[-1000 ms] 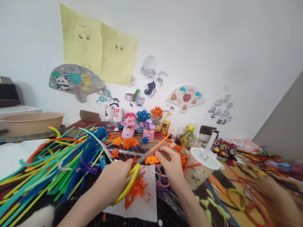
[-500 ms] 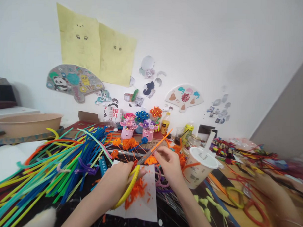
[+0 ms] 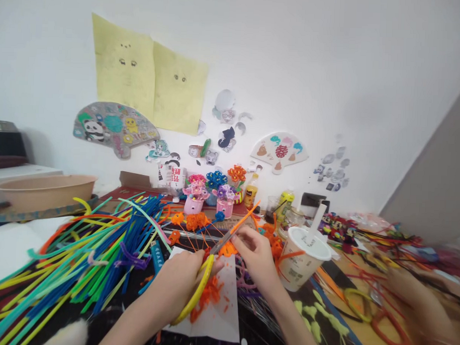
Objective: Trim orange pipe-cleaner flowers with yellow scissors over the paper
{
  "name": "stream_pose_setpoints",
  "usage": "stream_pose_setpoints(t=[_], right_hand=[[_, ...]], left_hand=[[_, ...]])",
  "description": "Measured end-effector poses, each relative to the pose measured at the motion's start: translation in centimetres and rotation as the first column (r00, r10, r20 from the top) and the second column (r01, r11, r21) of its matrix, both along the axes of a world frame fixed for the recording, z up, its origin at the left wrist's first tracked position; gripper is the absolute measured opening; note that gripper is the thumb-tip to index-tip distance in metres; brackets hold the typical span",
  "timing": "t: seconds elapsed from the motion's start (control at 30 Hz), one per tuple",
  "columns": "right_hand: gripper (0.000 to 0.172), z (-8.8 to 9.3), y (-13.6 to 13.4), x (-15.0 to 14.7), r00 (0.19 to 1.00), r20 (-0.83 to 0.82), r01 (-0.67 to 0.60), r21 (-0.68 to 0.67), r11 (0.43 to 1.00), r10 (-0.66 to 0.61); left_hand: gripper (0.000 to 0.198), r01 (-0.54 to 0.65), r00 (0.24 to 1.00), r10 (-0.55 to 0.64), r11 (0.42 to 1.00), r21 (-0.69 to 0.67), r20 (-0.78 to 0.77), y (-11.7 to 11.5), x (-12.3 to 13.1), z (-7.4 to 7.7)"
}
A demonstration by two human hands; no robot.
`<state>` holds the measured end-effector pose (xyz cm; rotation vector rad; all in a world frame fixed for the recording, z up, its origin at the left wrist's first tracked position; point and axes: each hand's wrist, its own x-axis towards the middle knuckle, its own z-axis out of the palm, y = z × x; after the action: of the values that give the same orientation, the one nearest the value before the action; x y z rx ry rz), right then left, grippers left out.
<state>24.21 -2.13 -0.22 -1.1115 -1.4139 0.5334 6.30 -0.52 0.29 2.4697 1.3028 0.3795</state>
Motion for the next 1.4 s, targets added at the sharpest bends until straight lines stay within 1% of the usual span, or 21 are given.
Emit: stream_pose_setpoints(t=[0.2,0.33,0.53,0.73,0.87,0.97,1.1,1.2,1.4], right_hand=[[0.013,0.20,-0.03,-0.23,0.999,0.022,0.030,-0.007,1.000,-0.030],[0.014,0.09,-0.08,-0.55,1.000,0.003,0.001,-0.025,1.000,0.000],[0.013,-0.02,0.15,-0.13,1.000,0.008,0.004,-0.012,1.000,-0.004],[0.015,0.00,0.21,0.03,1.000,-0.011,0.020,0.042,0.999,-0.019],[0.017,-0.01,0.10,-0.16,0.999,-0.052,-0.007,0.034,0.999,0.009],[0.018,0.05,-0.04,-0.42,0.999,-0.038,-0.025,0.017,1.000,0.025],[0.018,0.09,-0.14,-0.58,0.999,-0.031,-0.012,0.008,1.000,0.012],[0.017,0.05,-0.11,-0.48,0.999,-0.036,0.004,0.009,1.000,-0.003],[0.016,-0.05,-0.21,-0.84,0.999,-0.046,-0.017,-0.013,1.000,0.016]], left_hand=[[0.056,-0.003,1.000,0.003,1.000,0.023,-0.027,-0.01,-0.01,-0.14],[0.053,-0.021,0.999,0.021,1.000,0.018,-0.029,-0.07,0.07,-0.03],[0.057,-0.002,1.000,0.002,1.000,0.012,-0.027,0.14,0.14,-0.13],[0.049,-0.021,0.999,0.022,0.999,0.034,-0.035,-0.09,0.15,-0.10],[0.046,-0.021,0.999,0.022,0.999,0.045,-0.024,-0.19,0.20,-0.41],[0.044,-0.030,0.999,0.031,0.998,0.049,-0.030,-0.22,0.23,-0.32],[0.050,-0.029,0.998,0.031,0.999,0.034,-0.059,-0.19,0.30,0.17],[0.055,-0.028,0.998,0.029,0.999,0.021,-0.049,-0.14,0.37,0.32],[0.050,-0.047,0.998,0.048,0.998,0.031,-0.043,-0.31,0.33,0.10]])
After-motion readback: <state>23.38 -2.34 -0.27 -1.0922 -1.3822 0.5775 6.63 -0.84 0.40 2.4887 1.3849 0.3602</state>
